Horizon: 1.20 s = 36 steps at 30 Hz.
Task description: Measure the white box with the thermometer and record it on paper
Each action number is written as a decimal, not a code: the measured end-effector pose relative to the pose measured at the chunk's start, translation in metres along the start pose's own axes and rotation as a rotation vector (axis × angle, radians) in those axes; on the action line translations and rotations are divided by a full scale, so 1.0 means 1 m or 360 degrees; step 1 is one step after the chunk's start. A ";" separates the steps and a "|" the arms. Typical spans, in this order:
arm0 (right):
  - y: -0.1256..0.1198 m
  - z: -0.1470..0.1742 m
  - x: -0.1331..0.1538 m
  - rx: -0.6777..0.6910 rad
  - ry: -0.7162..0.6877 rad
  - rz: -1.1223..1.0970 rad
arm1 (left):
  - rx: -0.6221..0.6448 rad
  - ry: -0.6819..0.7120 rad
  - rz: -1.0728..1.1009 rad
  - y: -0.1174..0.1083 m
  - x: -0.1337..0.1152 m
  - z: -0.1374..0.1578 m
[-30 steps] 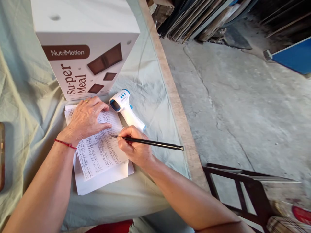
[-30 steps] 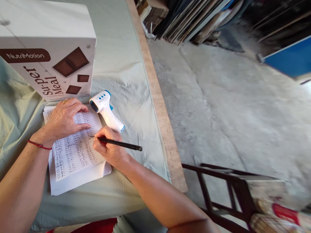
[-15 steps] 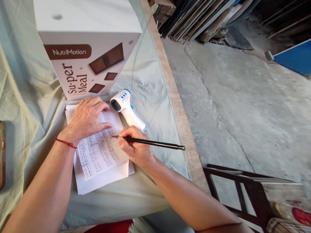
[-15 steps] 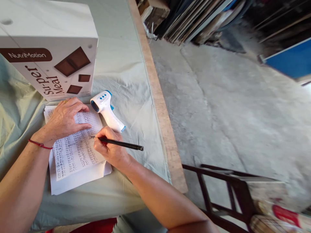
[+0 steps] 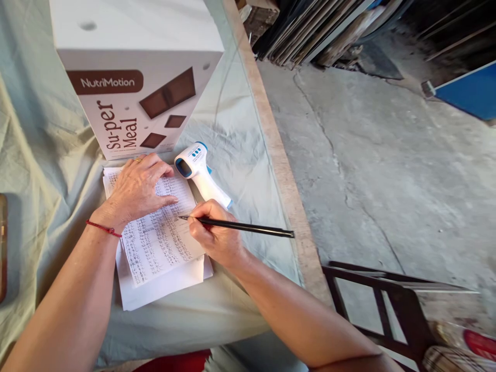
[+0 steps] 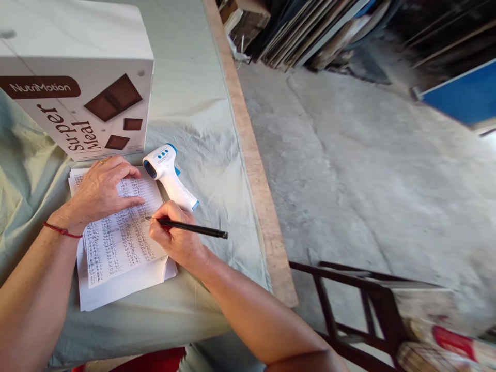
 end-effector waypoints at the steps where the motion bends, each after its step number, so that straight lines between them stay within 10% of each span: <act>1: 0.000 0.000 -0.001 0.0006 0.0010 0.0001 | -0.0002 0.0004 0.0000 0.000 0.000 0.000; 36: -0.005 0.001 -0.003 -0.0080 0.0007 -0.0066 | 0.0042 -0.0018 0.0043 0.000 0.000 -0.001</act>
Point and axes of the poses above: each hand's wrist, its own z-axis away from the middle knuckle, its own y-axis out of the palm, x = y × z, the point moved 8 cm from there along -z, towards the middle knuckle
